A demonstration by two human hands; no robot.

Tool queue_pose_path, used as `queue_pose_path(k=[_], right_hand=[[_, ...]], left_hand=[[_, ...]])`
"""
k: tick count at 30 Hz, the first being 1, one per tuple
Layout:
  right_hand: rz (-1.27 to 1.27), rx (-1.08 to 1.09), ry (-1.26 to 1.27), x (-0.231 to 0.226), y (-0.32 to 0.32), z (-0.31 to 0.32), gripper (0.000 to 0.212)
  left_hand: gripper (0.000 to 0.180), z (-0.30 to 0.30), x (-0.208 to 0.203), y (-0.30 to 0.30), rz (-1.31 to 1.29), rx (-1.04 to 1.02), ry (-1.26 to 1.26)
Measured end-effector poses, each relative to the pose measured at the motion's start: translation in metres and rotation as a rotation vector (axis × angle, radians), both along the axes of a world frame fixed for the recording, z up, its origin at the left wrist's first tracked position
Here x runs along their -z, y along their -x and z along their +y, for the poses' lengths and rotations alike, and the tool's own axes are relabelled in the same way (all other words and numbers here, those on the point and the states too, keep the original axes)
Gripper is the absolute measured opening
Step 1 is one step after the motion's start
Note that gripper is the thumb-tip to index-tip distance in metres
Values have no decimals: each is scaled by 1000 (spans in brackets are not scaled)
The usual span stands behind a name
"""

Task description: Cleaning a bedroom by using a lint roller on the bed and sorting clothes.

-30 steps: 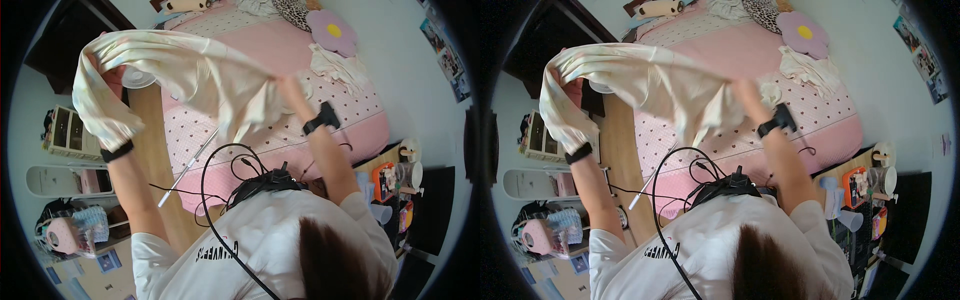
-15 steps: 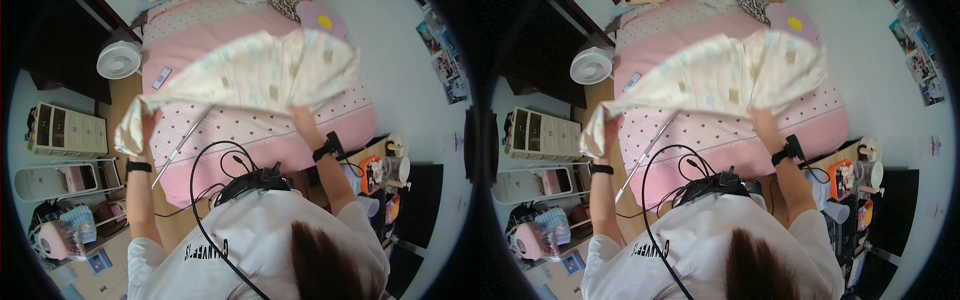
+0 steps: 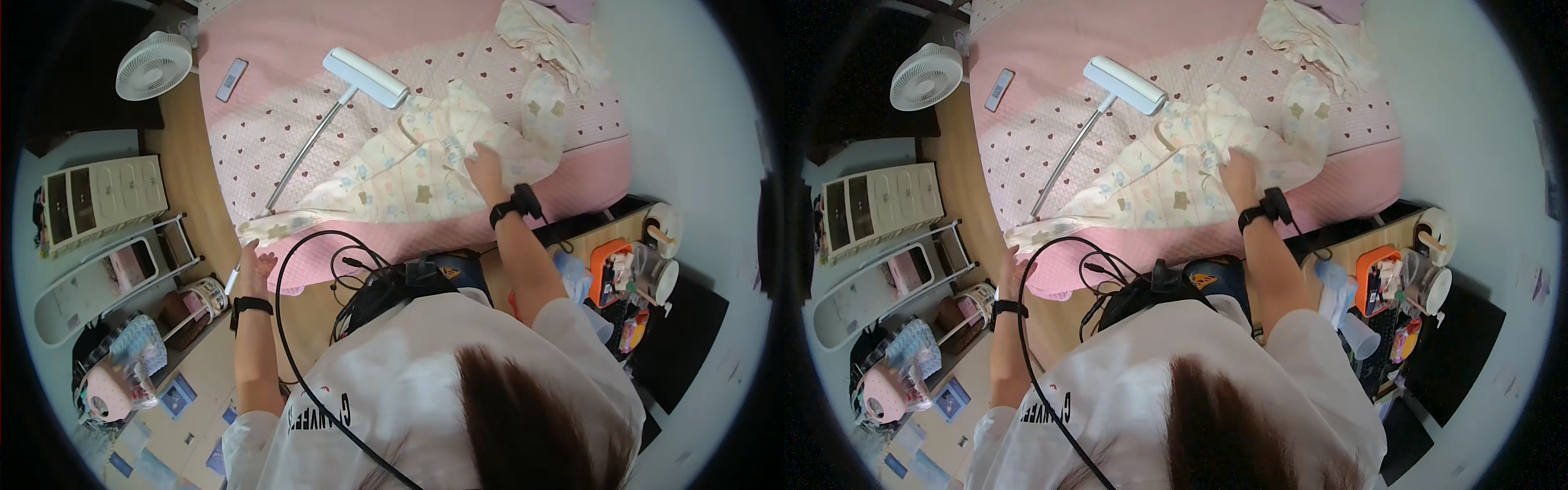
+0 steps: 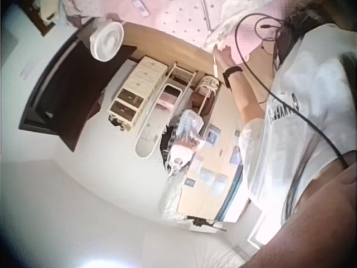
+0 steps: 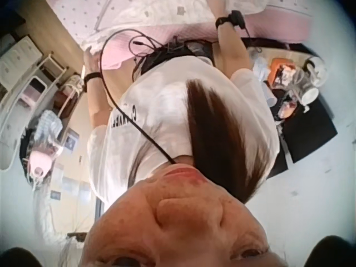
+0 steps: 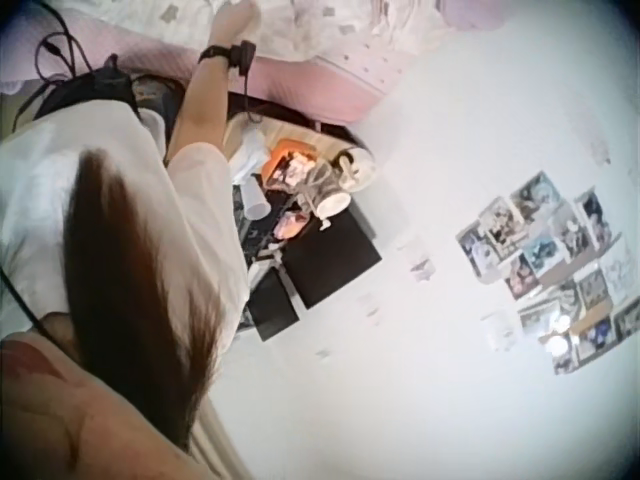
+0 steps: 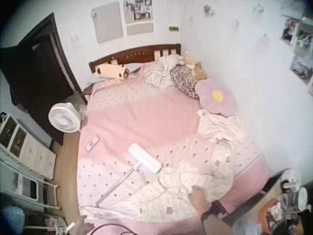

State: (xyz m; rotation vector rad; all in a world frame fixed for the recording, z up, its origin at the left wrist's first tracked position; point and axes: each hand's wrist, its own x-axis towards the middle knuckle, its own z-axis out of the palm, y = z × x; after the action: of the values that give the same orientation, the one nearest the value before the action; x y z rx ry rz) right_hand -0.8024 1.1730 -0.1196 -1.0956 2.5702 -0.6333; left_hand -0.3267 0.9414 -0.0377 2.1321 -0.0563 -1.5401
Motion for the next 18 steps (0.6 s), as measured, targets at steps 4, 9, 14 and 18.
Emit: queue_pose_path(k=[4,9,14,18], right_hand=[[109,-175,-243,-11,11,-38,56],[-37,-35,-389,-6,13,-62,62],[50,58,-554,30,37,-67,37],[110,-34,-67,-25,54,-63,21]], left_hand=[[54,5,0,33,-65,430,162],[42,15,-9,140,85,940,230],[54,12,48,223,199,1455,519],[67,20,64,297,-75,1503,761]])
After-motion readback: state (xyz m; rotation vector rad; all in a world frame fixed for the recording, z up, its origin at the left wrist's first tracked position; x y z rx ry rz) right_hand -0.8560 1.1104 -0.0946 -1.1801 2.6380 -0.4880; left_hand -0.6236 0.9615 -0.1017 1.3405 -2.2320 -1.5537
